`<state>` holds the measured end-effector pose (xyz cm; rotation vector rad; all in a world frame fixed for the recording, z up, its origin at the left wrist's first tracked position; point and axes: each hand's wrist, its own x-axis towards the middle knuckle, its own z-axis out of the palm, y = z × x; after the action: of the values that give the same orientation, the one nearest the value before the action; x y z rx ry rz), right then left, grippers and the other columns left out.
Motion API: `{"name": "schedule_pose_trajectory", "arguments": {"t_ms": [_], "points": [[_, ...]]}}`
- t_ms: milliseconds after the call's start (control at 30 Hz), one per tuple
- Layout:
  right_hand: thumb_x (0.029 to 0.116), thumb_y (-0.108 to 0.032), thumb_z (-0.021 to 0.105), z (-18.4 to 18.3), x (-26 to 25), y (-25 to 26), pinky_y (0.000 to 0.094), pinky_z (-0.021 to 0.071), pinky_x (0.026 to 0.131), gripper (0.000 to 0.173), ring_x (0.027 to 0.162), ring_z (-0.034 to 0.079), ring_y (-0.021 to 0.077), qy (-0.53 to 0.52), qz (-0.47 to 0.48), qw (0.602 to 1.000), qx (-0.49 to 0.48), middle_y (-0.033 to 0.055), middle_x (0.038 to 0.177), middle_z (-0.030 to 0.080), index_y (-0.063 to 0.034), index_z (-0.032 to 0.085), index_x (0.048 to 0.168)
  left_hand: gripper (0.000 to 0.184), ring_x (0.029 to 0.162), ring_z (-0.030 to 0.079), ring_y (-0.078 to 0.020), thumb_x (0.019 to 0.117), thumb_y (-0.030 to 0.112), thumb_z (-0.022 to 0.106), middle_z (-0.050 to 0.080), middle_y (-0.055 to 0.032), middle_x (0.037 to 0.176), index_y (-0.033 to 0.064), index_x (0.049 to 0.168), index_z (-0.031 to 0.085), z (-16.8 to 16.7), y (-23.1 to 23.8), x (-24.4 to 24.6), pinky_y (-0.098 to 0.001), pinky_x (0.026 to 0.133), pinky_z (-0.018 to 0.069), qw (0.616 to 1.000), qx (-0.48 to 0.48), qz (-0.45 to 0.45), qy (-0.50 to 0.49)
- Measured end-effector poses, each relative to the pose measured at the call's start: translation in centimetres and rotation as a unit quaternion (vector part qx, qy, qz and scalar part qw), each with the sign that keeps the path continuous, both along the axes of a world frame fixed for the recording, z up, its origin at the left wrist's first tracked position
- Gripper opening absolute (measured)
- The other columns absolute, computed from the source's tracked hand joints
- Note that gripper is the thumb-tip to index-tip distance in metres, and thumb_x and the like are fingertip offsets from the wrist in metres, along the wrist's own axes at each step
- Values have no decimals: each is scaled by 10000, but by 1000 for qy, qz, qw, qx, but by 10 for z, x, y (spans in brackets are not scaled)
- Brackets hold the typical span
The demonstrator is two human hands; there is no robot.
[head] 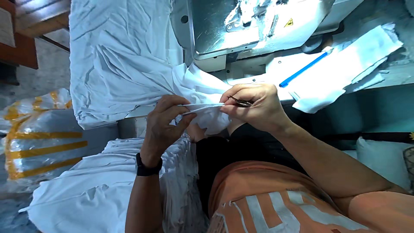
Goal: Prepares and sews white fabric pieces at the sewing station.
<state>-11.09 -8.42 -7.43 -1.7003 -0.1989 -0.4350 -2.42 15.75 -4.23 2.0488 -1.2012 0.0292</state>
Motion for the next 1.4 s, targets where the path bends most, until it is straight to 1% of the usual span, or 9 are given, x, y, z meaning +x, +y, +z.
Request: {"name": "schedule_pose_trajectory", "arguments": {"t_ms": [367,600,700,833,933,1033,1233,1333,1400], "points": [[819,6,724,0,-3,1,94,486,615,76,700,599,-55,37,-34,998,36,23,838,712,-3,691,751,142,944,684,-33,882,36,770,707,38,1041,84,974,674,-23,-9,-6,-201,821,579,979,-144,55,134],[794,-2,754,-15,-3,6,165,471,526,102,600,568,17,42,-61,996,56,19,730,661,-35,661,768,217,907,700,-50,982,109,652,726,101,987,288,1104,661,-27,-39,-23,-275,835,602,819,-322,185,437],[861,-97,770,-10,-5,-9,244,491,563,98,615,590,96,44,-23,995,-85,52,720,660,-13,722,846,218,861,726,-53,941,100,708,758,88,961,307,1003,679,-28,-40,-17,-261,778,620,841,-323,174,398],[903,-8,664,15,-16,-55,545,548,649,98,789,709,389,182,-92,885,-419,207,877,711,23,745,948,302,871,730,-38,869,55,783,755,118,959,298,972,634,-19,-47,-6,-246,779,623,916,-273,104,275],[969,61,523,31,-9,-77,552,505,661,169,870,680,440,384,-143,744,-527,258,952,680,77,688,937,334,858,727,-24,854,-9,761,754,129,973,237,1004,594,-22,-69,-4,-240,757,623,952,-217,63,208],[997,60,469,25,-1,-87,546,500,666,215,901,686,442,456,-174,683,-544,267,962,687,100,675,949,244,862,712,-33,878,-26,720,728,37,973,70,1013,542,-31,-94,-4,-248,760,610,977,-138,46,155],[931,11,631,-17,-19,-118,562,502,603,82,790,687,448,136,-163,804,-555,247,905,686,58,697,926,173,766,677,-131,909,53,717,682,-78,897,43,1000,570,-82,-113,-10,-302,685,586,993,-54,55,93],[922,-68,652,-22,-22,-101,407,519,574,135,672,680,308,-89,-213,878,-419,210,785,685,64,679,903,152,684,646,-136,907,67,707,665,-67,832,67,953,562,-92,-115,-13,-287,593,546,991,-63,88,85],[890,-27,689,-23,-18,-75,201,509,637,109,676,618,99,-125,-239,933,-237,140,765,670,80,665,896,147,679,632,-132,896,43,696,655,-76,824,54,939,556,-93,-116,-16,-266,589,530,991,-71,87,69]]}}
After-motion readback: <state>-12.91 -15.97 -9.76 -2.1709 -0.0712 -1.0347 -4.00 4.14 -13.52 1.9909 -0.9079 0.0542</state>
